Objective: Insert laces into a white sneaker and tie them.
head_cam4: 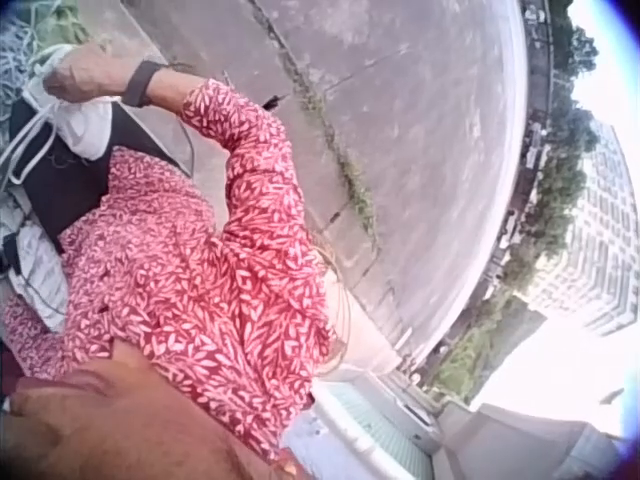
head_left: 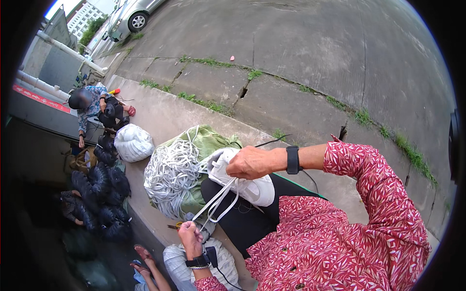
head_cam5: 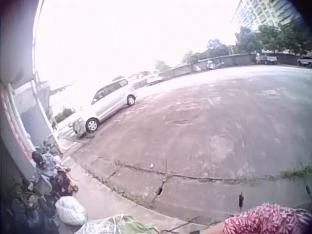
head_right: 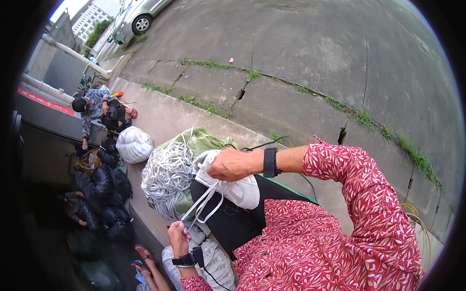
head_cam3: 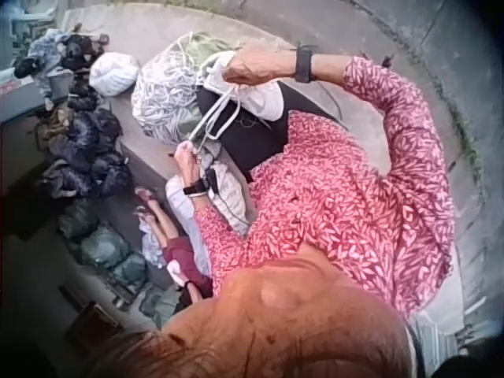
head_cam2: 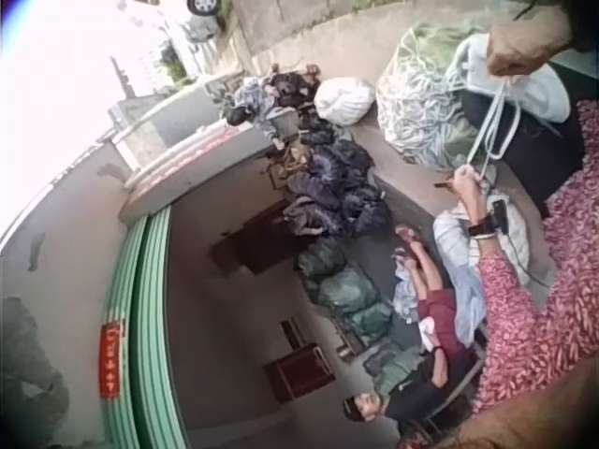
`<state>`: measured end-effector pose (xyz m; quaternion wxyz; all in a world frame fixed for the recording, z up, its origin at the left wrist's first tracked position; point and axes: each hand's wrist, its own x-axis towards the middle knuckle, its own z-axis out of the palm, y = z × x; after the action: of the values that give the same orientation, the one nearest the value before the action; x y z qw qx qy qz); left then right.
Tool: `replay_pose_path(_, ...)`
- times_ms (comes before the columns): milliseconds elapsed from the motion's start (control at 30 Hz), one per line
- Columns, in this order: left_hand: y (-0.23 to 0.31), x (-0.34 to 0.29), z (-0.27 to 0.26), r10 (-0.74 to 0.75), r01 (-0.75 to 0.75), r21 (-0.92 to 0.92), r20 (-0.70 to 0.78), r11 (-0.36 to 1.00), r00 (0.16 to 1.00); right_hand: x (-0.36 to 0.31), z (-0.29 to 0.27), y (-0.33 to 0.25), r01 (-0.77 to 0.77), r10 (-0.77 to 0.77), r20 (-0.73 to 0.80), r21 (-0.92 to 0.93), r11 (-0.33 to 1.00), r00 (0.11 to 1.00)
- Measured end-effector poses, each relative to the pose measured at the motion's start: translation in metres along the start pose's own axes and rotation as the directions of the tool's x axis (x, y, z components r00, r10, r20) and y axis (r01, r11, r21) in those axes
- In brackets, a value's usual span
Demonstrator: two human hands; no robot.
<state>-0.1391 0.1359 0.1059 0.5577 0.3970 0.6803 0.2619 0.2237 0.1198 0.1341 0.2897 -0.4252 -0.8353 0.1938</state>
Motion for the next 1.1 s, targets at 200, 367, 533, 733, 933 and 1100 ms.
replay_pose_path(200, 0.058, -0.028, 0.019, 0.074, 0.118, -0.560, 0.308, 0.820, 0.948, 0.000, 0.034, -0.052, 0.201, -0.187, -0.105, 0.151, 0.968, 0.977)
replay_pose_path(367, 0.049, -0.010, -0.002, 0.233, 0.166, -0.624, 0.507, 0.764, 0.830, 0.003, 0.086, -0.058, 0.153, -0.150, -0.032, 0.099, 0.983, 0.988)
replay_pose_path(533, 0.059, -0.049, 0.002, 0.074, 0.302, -0.565, 0.546, 0.768, 0.834, 0.010, 0.091, -0.057, 0.240, -0.223, -0.107, 0.184, 0.953, 0.969)
replay_pose_path(733, 0.072, -0.041, 0.005, 0.078, 0.344, -0.482, 0.663, 0.806, 0.745, 0.000, 0.057, -0.083, 0.232, -0.170, -0.274, 0.212, 0.949, 0.946)
replay_pose_path(933, 0.079, -0.054, 0.019, 0.120, 0.312, -0.553, 0.609, 0.773, 0.784, 0.010, 0.066, -0.080, 0.208, -0.204, -0.051, 0.380, 0.902, 0.978)
replay_pose_path(1100, 0.067, -0.054, 0.023, 0.254, 0.088, -0.618, 0.444, 0.781, 0.859, 0.011, 0.047, -0.069, 0.058, -0.064, -0.002, 0.449, 0.892, 0.998)
